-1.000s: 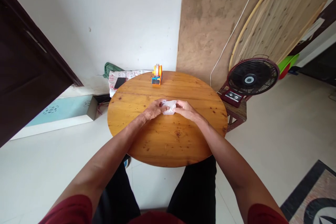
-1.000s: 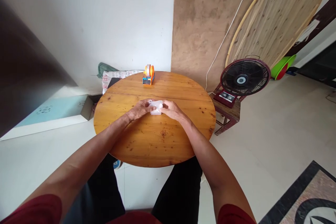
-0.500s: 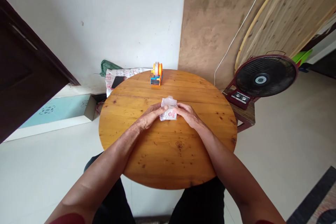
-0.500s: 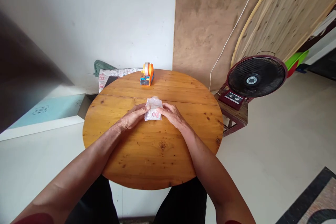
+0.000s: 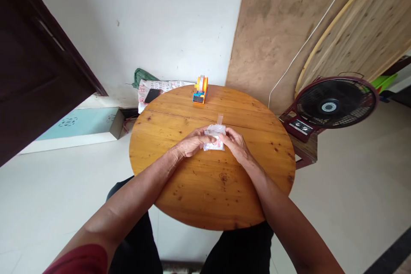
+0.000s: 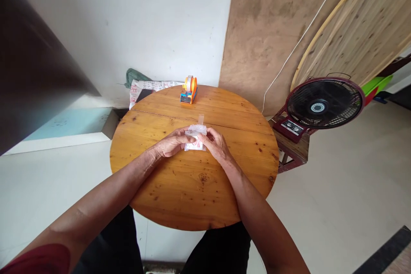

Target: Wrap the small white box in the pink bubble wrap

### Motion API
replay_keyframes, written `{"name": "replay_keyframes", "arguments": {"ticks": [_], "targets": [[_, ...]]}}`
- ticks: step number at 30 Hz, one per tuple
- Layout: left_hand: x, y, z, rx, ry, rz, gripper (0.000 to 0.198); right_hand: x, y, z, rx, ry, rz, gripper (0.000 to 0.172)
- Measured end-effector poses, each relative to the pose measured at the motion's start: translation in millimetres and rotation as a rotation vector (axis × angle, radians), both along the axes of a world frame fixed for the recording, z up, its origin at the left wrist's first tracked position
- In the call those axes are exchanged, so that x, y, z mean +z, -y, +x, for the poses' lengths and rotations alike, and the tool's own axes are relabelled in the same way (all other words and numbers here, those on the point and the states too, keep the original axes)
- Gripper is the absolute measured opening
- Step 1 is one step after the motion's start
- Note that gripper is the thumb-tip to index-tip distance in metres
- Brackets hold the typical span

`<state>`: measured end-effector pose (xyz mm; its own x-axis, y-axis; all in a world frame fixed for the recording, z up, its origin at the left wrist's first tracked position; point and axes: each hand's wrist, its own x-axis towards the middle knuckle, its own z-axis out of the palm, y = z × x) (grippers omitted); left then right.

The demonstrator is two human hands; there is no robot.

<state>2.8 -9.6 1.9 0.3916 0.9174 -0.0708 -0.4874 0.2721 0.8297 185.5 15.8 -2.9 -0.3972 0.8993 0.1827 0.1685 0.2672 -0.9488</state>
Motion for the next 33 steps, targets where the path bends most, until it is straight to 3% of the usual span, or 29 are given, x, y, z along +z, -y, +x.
{"name": "replay_keyframes", "arguments": {"ticks": [7,19,27,33], "targets": [[-1.0,-0.4,-0.7,0.031,0.032,-0.020,0.047,2.6,2.7,-0.1,-0.069,0.045,0.117,0.036],[-2.7,-0.5,-1.7,0.046,0.040,0.011,0.045,2.4,8.6,0.0,-0.172,0.141,0.578,0.020],[-0.9,0.2,-0.6,0.072,-0.001,0.012,0.043,4.5,10.7,-0.5,-0.160,0.115,0.659,0.016],[0.3,0.5,-0.9,0.071,-0.001,0.034,0.039,8.6,14.6,-0.4,-0.151,0.158,0.625,0.018]]}}
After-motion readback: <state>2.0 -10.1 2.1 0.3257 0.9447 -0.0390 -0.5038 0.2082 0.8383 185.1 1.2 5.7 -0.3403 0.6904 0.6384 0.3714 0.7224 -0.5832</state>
